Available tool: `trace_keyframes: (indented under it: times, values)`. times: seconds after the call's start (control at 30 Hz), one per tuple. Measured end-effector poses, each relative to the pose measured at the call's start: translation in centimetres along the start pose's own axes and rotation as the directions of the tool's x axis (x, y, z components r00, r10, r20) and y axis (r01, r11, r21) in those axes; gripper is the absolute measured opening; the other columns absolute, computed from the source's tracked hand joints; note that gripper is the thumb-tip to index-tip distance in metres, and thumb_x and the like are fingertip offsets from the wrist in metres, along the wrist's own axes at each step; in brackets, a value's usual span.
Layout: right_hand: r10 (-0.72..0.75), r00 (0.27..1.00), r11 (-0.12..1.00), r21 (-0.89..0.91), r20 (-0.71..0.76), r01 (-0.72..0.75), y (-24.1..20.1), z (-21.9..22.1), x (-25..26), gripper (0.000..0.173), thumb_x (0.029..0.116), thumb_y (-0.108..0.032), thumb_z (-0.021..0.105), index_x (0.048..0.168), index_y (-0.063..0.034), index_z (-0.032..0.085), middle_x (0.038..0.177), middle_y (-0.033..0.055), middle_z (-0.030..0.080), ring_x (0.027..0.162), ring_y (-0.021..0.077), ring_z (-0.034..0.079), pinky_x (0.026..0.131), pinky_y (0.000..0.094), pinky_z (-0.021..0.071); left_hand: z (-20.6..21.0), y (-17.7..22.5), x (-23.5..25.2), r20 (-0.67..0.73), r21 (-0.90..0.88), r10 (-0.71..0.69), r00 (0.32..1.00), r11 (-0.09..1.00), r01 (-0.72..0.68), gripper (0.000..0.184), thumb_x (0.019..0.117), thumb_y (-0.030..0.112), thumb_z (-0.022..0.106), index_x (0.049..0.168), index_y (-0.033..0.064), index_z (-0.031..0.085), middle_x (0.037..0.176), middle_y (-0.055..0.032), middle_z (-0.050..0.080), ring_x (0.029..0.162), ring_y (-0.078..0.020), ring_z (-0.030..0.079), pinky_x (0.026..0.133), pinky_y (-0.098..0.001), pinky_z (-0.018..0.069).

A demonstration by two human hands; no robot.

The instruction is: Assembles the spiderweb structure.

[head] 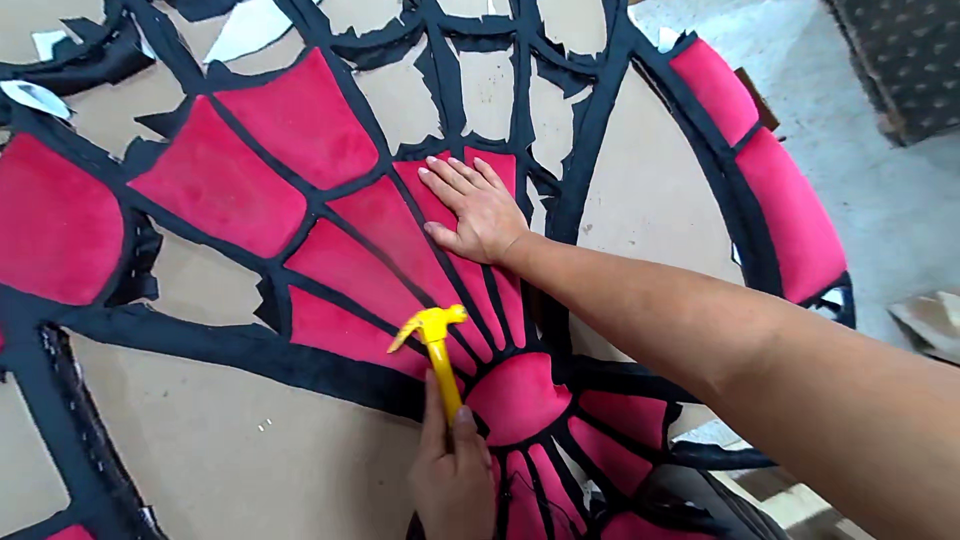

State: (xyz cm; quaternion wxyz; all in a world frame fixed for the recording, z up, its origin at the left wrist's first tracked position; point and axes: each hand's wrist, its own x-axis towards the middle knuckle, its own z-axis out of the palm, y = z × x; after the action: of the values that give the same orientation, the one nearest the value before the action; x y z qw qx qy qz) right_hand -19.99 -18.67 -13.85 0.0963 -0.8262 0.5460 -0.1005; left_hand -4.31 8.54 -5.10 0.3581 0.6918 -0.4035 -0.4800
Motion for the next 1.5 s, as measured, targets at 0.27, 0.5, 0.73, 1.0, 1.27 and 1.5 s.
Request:
trace_keyframes:
  times: [0.27,0.5,0.73,1.0,1.27,1.5]
  values:
    - [0.007,1.0,1.0,-0.013,-0.011,-0.007,-0.1,0.1,0.0,0.075,0.0981,-0.066,0.036,0.162,-0.0276,0.034,0.169,-0.0052,0.03,0.155,0.0194,0.027,0.128,0.0508,0.0147,3.0,0.7,1.4,-0.12,0.152,0.093,0.988,0.986,-0.075,0.053,0.106,0.018,0.051,0.156,0.0037,0.041,0.086,-0.0084,0.069,0.047,-0.0114,0.061,0.042,-0.031,0.0569]
    - [0.009,1.0,1.0,-0.014,-0.001,-0.009,0.0,0.1,0.1,0.074,0.0979,-0.065,0.036,0.162,-0.0279,0.034,0.169,-0.005,0.03,0.155,0.0193,0.027,0.127,0.0513,0.0145,3.5,1.9,2.5,-0.178,0.079,0.045,0.983,0.996,-0.031,0.051,0.1087,0.019,0.042,0.156,0.0017,0.036,0.076,-0.0081,0.064,0.046,-0.0149,0.059,0.04,-0.035,0.055]
    - [0.001,1.0,1.0,-0.024,0.013,-0.001,-0.1,0.1,0.1,0.07,0.1017,-0.062,0.031,0.163,-0.0267,0.033,0.169,-0.0042,0.028,0.156,0.0192,0.025,0.128,0.0506,0.013,1.6,3.9,4.1,-0.284,-0.065,0.063,0.957,0.994,-0.084,0.05,0.1099,0.015,0.038,0.158,0.0014,0.031,0.077,-0.0053,0.06,0.044,-0.0126,0.057,0.036,-0.0296,0.0526]
    - [-0.018,0.999,1.0,-0.006,-0.04,0.018,0.2,0.4,-0.1,0.057,0.1098,-0.042,0.019,0.161,-0.0255,0.037,0.168,-0.006,0.031,0.156,0.017,0.026,0.128,0.0489,0.0137,0.9,5.1,7.7,-0.282,-0.064,0.053,0.958,0.995,-0.074,0.05,0.1103,0.017,0.038,0.158,0.006,0.034,0.076,-0.0046,0.06,0.045,-0.013,0.057,0.038,-0.0307,0.0526]
    - [-0.013,1.0,1.0,0.001,-0.017,0.013,0.1,0.1,0.0,0.057,0.1096,-0.039,0.017,0.162,-0.0254,0.035,0.169,-0.0062,0.029,0.156,0.0162,0.024,0.129,0.0483,0.0121,0.5,5.9,10.6,-0.196,-0.071,0.0,0.981,0.997,-0.014,0.045,0.1119,0.019,0.04,0.157,0.0124,0.04,0.073,-0.0045,0.059,0.043,-0.0151,0.055,0.036,-0.0325,0.0516]
    - [-0.011,0.999,1.0,-0.004,-0.047,0.011,0.1,0.3,0.2,0.059,0.1088,-0.047,0.02,0.16,-0.0239,0.038,0.167,-0.006,0.033,0.155,0.0149,0.028,0.128,0.0465,0.0155,-2.2,4.7,10.8,-0.133,-0.066,0.013,0.991,0.998,-0.022,0.049,0.1089,0.019,0.048,0.157,0.0145,0.042,0.075,-0.0065,0.064,0.045,-0.0156,0.057,0.038,-0.0332,0.0527]
